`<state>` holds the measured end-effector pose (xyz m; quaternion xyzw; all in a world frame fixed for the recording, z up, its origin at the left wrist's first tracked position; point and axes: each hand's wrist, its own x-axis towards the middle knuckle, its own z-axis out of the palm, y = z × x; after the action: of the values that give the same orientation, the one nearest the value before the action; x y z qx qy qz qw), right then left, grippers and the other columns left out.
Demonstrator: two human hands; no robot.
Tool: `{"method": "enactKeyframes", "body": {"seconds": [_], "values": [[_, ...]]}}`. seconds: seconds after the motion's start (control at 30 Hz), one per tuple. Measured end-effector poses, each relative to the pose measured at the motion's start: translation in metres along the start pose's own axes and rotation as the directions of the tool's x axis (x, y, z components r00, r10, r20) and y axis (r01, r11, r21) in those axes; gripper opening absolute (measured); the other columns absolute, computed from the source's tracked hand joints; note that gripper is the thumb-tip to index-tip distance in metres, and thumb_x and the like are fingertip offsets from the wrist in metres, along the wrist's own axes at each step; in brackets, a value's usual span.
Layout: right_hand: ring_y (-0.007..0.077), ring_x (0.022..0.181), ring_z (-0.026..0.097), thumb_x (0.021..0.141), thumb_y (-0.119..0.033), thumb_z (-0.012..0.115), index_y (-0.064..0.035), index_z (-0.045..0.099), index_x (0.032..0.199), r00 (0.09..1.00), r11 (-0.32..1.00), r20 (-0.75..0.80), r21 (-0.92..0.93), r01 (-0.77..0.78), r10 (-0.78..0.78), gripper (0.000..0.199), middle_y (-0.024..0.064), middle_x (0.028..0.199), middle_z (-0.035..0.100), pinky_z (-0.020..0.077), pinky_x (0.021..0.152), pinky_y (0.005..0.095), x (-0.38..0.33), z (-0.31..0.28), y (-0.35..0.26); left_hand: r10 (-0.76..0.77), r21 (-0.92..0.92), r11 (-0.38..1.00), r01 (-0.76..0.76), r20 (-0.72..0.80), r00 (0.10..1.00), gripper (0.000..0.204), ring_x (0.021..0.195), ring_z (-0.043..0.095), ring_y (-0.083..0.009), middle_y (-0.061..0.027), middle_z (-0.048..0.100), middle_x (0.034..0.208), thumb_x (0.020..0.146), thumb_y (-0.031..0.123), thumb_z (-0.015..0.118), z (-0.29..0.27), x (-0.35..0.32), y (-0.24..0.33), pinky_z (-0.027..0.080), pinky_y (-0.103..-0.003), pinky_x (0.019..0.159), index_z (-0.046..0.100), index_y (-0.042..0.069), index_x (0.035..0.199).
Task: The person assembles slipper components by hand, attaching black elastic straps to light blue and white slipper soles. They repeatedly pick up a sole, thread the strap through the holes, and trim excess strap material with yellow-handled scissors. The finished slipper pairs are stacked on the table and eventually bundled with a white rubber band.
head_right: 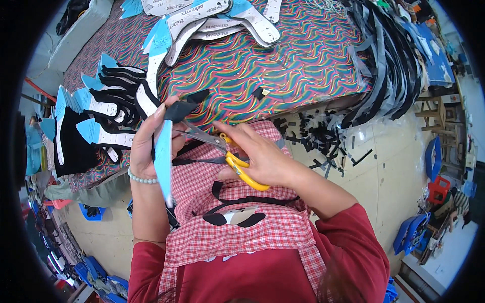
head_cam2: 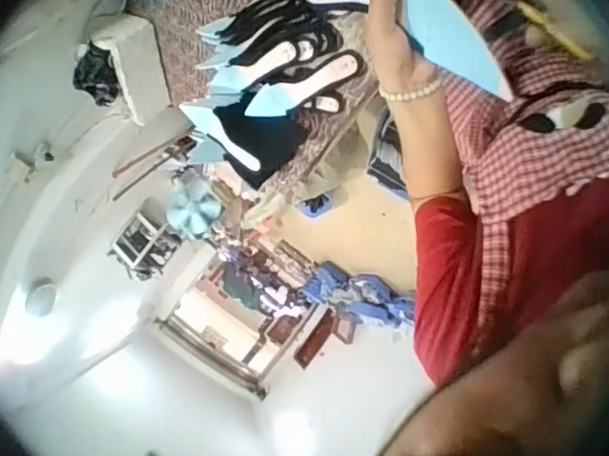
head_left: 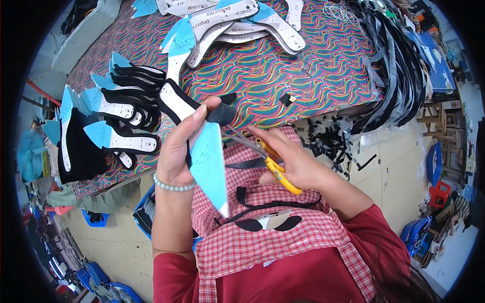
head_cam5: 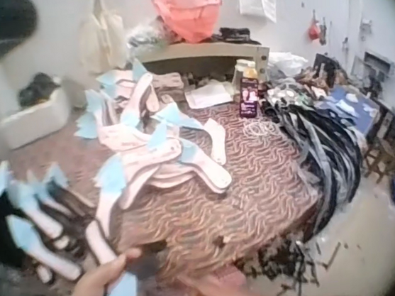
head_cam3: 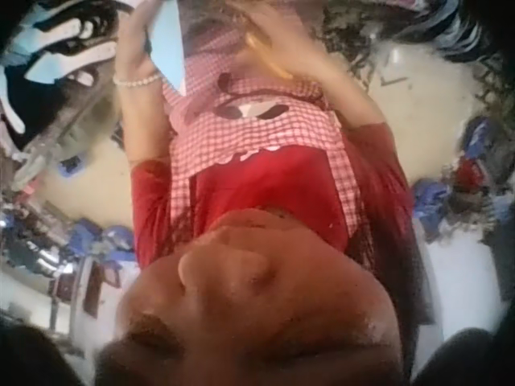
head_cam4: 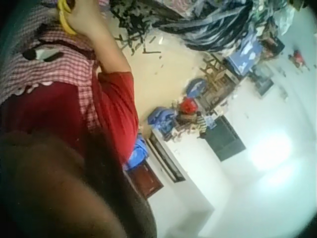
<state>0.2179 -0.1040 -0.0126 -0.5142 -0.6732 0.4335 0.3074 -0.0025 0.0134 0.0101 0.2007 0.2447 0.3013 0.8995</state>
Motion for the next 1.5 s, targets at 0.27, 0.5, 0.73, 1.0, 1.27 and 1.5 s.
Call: {"method": "enactKeyframes", "body": {"seconds": [0.27,0.5,0.73,1.0,1.27,1.5], "values": [[0.0272,0.086,0.058,0.068,-0.04,0.083,-0.0115,0.036,0.144,0.998,0.998,-0.062,-0.065,0.003,-0.007,0.094,0.0129,0.103,0.053,0.0483,0.076,0.0366,0.013,-0.022,0.006,-0.052,0.065,0.996,0.057,-0.077,0.996,0.031,0.069,0.06,-0.013,-0.0146,0.064,0.105,0.097,0.019,0.05,-0.002,0.016,0.002,0.044,-0.024,0.044,0.053,0.003,0.123],[0.0247,0.087,0.062,0.062,-0.023,0.088,-0.0062,0.057,0.126,0.939,0.985,-0.342,-0.152,-0.083,0.027,0.073,0.0114,0.096,0.063,0.0492,0.079,0.0352,-0.013,-0.04,0.035,0.134,0.404,0.914,-0.035,-0.219,0.966,0.028,0.076,0.066,-0.0148,-0.0102,0.068,0.091,0.092,0.022,0.062,0.02,0.036,-0.001,0.052,-0.026,0.067,0.064,-0.001,0.107],[0.0293,0.102,0.059,0.083,-0.014,0.069,-0.0029,0.054,0.127,0.804,0.72,-0.568,-0.63,-0.29,-0.173,0.048,0.0163,0.113,0.058,0.048,0.086,0.0356,-0.001,-0.131,0.062,0.472,0.772,0.581,-0.257,-0.062,0.88,0.027,0.072,0.059,-0.0072,-0.0034,0.066,0.083,0.098,0.024,0.054,0.025,0.031,-0.02,0.046,-0.023,0.063,0.067,0.0,0.097],[0.0335,0.067,0.06,0.09,-0.026,0.062,-0.0038,0.057,0.078,0.918,0.959,-0.326,-0.242,0.151,-0.227,0.026,0.0136,0.071,0.055,0.0466,0.056,0.042,0.04,0.005,0.016,0.675,0.308,0.678,-0.667,0.098,0.731,0.075,0.127,0.047,-0.034,-0.0206,0.039,0.143,0.09,0.052,0.056,0.036,0.024,-0.041,0.042,-0.041,0.103,0.033,0.003,0.143],[0.0052,0.069,0.057,0.099,-0.033,0.051,-0.0062,0.065,0.093,0.91,0.524,0.391,0.75,-0.404,0.141,0.032,-0.0017,0.077,0.061,0.0462,0.059,0.0246,0.027,0.049,0.009,0.53,0.162,0.719,-0.676,0.502,0.683,0.119,0.097,0.062,-0.0314,-0.0211,0.049,0.133,0.066,0.077,0.059,0.037,-0.012,0.011,0.054,-0.036,0.075,0.018,0.001,0.149],[0.0332,0.112,0.055,0.076,-0.026,0.074,-0.0103,0.058,0.122,0.825,0.813,-0.219,-0.424,0.4,-0.521,0.051,0.0121,0.118,0.06,0.0444,0.096,0.0452,0.059,0.015,-0.002,0.171,0.866,-0.047,-0.498,0.498,0.85,0.039,0.069,0.064,-0.0237,-0.0097,0.065,0.08,0.06,0.027,0.08,0.065,-0.067,0.056,0.051,-0.032,0.066,0.071,0.006,0.09]]}}
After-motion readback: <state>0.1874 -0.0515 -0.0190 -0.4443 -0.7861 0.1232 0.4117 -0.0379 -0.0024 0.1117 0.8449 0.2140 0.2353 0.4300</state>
